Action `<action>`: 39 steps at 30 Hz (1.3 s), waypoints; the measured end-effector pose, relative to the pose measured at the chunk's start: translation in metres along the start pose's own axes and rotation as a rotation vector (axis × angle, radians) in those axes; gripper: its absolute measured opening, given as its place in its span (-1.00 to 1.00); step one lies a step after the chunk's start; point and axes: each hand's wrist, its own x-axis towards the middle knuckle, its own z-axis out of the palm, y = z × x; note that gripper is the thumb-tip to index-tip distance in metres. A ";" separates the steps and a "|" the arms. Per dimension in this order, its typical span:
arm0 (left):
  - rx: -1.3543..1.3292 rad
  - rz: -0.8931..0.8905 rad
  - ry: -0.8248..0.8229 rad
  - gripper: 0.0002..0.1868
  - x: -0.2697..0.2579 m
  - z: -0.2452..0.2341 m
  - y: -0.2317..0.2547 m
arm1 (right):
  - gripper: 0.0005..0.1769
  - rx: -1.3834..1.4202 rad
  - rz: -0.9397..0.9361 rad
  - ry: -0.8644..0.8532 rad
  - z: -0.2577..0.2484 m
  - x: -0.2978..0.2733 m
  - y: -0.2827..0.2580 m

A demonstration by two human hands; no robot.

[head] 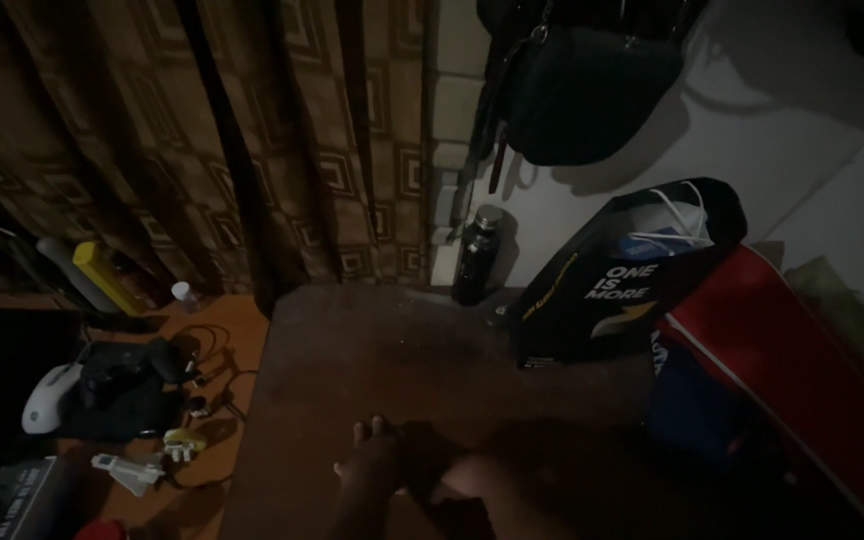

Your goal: Organizing various personal items and electronics on a desk and a side table.

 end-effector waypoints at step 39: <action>-0.189 -0.084 -0.086 0.00 -0.025 -0.176 0.041 | 0.33 0.425 0.049 1.353 -0.298 -0.005 -0.087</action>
